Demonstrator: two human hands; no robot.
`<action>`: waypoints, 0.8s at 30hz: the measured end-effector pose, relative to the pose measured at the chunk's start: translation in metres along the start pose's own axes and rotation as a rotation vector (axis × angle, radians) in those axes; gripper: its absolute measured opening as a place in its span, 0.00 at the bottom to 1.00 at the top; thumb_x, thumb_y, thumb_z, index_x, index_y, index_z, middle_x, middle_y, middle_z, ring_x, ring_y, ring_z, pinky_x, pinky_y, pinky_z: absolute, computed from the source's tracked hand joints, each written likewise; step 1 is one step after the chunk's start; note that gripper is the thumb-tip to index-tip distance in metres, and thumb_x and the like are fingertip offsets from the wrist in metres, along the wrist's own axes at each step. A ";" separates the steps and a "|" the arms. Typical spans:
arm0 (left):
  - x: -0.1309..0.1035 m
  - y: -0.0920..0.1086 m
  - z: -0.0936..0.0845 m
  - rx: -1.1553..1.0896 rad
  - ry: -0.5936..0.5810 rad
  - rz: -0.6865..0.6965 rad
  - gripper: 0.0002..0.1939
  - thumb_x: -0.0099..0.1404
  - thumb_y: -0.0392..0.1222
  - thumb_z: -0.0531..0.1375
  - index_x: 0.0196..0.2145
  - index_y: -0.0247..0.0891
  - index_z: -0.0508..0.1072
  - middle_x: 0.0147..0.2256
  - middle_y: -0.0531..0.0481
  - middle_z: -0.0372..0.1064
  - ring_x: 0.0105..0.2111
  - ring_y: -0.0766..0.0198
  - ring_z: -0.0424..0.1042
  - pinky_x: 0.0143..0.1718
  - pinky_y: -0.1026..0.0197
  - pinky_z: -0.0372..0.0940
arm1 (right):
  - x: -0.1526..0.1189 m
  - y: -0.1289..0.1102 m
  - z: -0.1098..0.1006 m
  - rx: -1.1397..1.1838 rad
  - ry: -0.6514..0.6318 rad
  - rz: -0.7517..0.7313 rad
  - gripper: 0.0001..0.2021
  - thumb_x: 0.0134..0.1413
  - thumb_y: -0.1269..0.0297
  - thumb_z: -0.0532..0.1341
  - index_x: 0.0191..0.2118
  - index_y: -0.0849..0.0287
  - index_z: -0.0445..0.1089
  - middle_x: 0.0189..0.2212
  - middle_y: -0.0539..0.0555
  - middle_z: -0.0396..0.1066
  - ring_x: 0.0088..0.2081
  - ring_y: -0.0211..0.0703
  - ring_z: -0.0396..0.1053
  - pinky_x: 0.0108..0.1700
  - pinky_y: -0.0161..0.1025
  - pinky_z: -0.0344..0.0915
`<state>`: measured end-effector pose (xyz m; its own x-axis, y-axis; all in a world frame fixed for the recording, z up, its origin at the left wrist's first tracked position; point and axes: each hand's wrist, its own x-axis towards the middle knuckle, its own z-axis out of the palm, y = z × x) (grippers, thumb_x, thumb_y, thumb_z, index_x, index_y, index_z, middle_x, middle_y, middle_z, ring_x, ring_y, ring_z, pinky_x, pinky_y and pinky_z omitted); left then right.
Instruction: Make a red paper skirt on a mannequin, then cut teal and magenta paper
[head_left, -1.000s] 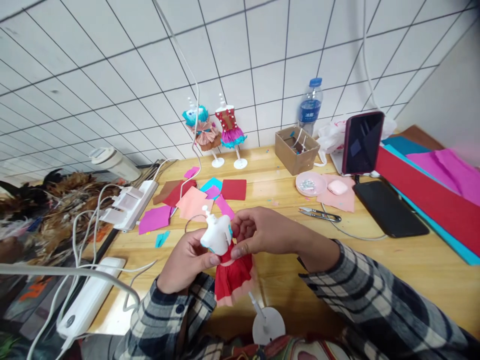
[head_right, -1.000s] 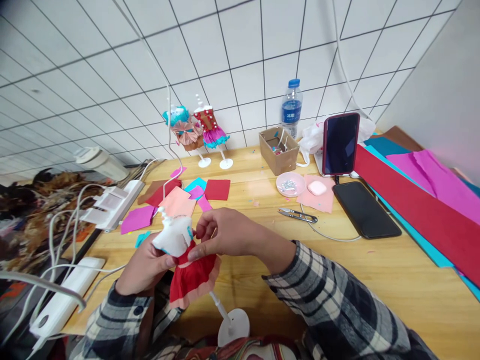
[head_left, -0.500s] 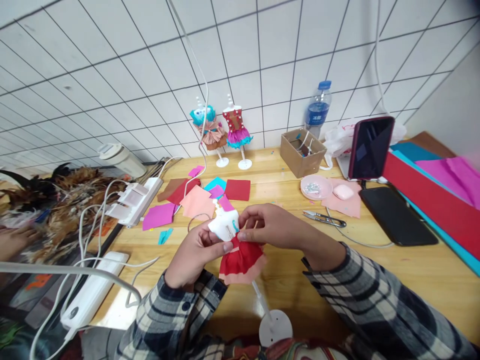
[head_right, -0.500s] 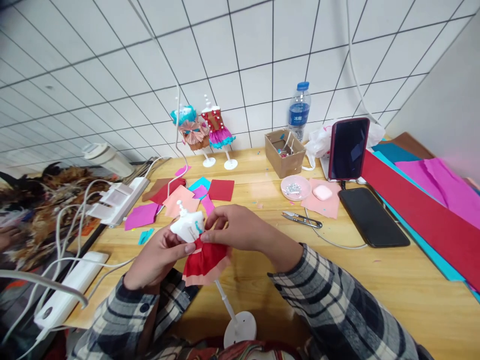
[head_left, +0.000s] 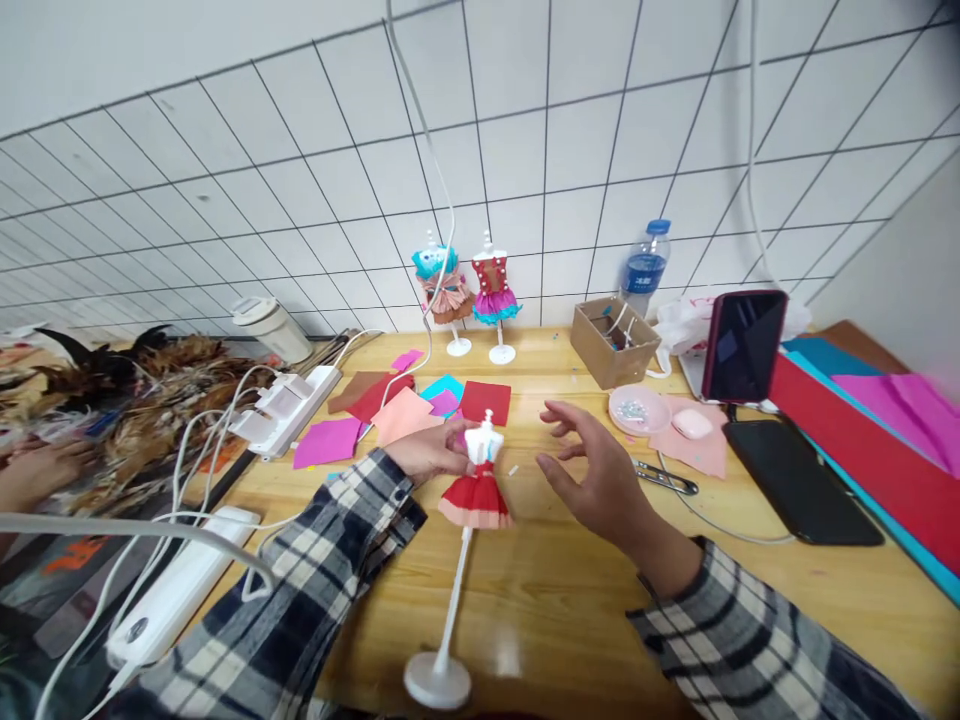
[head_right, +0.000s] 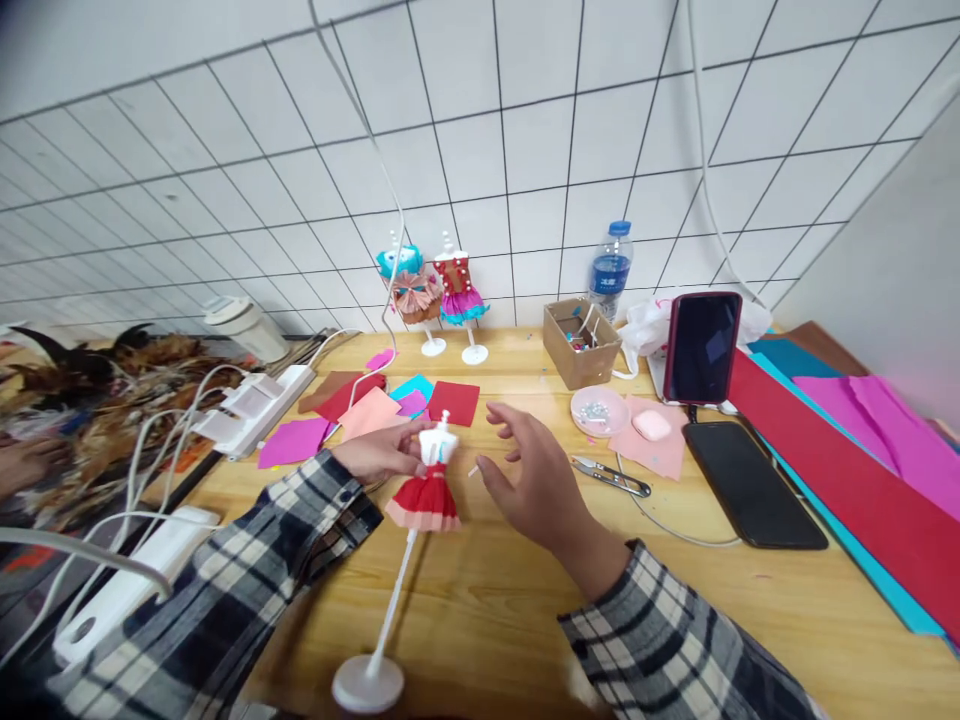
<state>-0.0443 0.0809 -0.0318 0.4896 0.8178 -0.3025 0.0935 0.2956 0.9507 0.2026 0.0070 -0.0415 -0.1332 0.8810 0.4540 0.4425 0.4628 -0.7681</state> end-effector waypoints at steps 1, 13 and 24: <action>0.007 -0.003 0.004 0.059 -0.060 -0.068 0.29 0.37 0.28 0.71 0.41 0.31 0.73 0.25 0.50 0.75 0.27 0.61 0.75 0.30 0.62 0.67 | -0.008 0.006 -0.001 -0.077 0.019 -0.079 0.22 0.57 0.66 0.59 0.57 0.55 0.60 0.49 0.60 0.69 0.47 0.50 0.68 0.43 0.49 0.71; 0.042 -0.014 0.053 0.653 -0.266 -0.304 0.34 0.37 0.30 0.68 0.45 0.41 0.67 0.22 0.60 0.73 0.23 0.64 0.71 0.24 0.66 0.59 | -0.025 0.032 -0.013 -0.179 -0.355 -0.266 0.13 0.50 0.72 0.61 0.42 0.53 0.71 0.45 0.55 0.74 0.49 0.50 0.67 0.54 0.51 0.62; -0.010 0.028 -0.007 0.672 -0.026 -0.038 0.29 0.52 0.48 0.65 0.51 0.36 0.69 0.43 0.42 0.74 0.43 0.57 0.74 0.47 0.54 0.68 | -0.028 0.040 -0.001 -0.198 -0.312 -0.290 0.09 0.52 0.71 0.61 0.40 0.55 0.72 0.46 0.55 0.72 0.50 0.48 0.66 0.55 0.49 0.61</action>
<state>-0.0526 0.0848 -0.0024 0.4951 0.7982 -0.3432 0.6264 -0.0541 0.7776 0.2251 0.0011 -0.0841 -0.5231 0.7198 0.4563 0.5043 0.6930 -0.5152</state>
